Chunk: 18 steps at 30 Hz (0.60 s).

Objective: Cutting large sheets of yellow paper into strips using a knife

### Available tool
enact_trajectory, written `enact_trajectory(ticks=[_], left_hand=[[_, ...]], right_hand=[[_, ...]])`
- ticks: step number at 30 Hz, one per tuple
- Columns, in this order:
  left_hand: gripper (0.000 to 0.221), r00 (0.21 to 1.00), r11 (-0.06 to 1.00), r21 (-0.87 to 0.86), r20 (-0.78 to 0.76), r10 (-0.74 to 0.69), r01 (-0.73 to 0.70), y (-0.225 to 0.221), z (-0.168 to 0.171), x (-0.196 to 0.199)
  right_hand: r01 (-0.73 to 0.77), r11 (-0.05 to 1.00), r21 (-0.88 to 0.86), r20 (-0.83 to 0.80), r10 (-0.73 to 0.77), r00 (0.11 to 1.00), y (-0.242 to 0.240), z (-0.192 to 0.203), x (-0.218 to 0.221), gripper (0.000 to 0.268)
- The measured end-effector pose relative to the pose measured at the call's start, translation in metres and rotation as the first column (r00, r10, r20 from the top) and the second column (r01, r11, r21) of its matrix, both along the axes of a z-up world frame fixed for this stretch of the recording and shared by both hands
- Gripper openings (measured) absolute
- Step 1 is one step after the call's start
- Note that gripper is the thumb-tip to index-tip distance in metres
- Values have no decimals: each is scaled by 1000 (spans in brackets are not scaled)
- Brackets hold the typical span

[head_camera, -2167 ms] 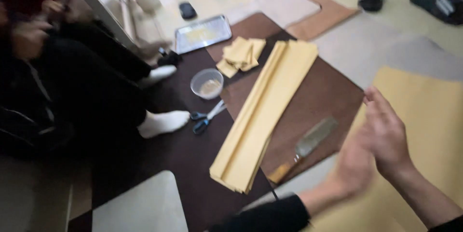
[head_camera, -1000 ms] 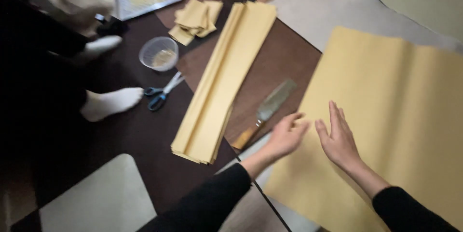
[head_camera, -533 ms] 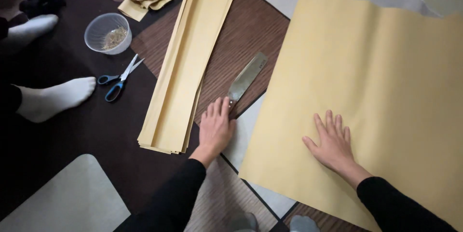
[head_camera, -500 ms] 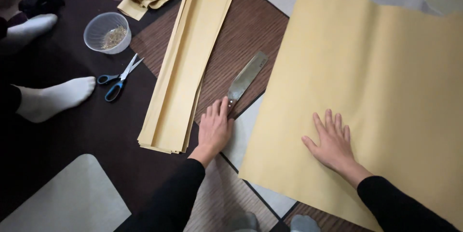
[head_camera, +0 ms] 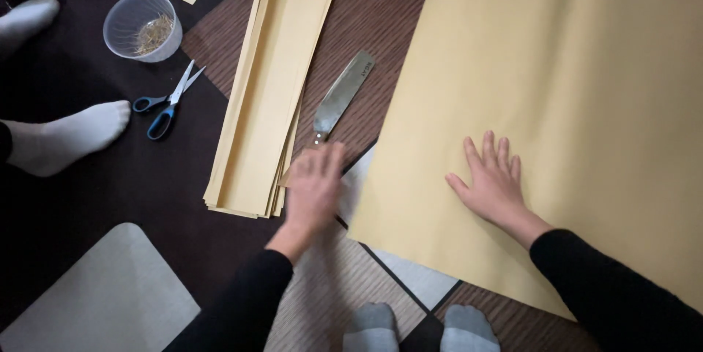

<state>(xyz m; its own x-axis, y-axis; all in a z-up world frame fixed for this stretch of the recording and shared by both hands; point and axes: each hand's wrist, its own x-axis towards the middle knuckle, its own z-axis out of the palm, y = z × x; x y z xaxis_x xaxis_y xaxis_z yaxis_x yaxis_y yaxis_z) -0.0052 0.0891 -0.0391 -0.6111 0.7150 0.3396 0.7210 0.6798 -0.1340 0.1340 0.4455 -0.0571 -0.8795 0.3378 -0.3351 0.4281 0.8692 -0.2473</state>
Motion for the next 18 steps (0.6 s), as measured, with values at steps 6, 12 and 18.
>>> enact_trajectory(ticks=[6, 12, 18], left_hand=[[86, 899, 974, 162, 432, 73, -157, 38, -40, 44], [86, 671, 899, 190, 728, 140, -394, 38, -78, 21], [86, 655, 912, 51, 712, 252, -407, 42, -24, 29]], right_hand=[[-33, 997, -70, -54, 30, 998, 0, -6, -19, 106], [-164, 986, -14, -72, 163, 984, 1, -1, -1, 102], [-265, 964, 12, -25, 265, 964, -14, 5, -1, 104]])
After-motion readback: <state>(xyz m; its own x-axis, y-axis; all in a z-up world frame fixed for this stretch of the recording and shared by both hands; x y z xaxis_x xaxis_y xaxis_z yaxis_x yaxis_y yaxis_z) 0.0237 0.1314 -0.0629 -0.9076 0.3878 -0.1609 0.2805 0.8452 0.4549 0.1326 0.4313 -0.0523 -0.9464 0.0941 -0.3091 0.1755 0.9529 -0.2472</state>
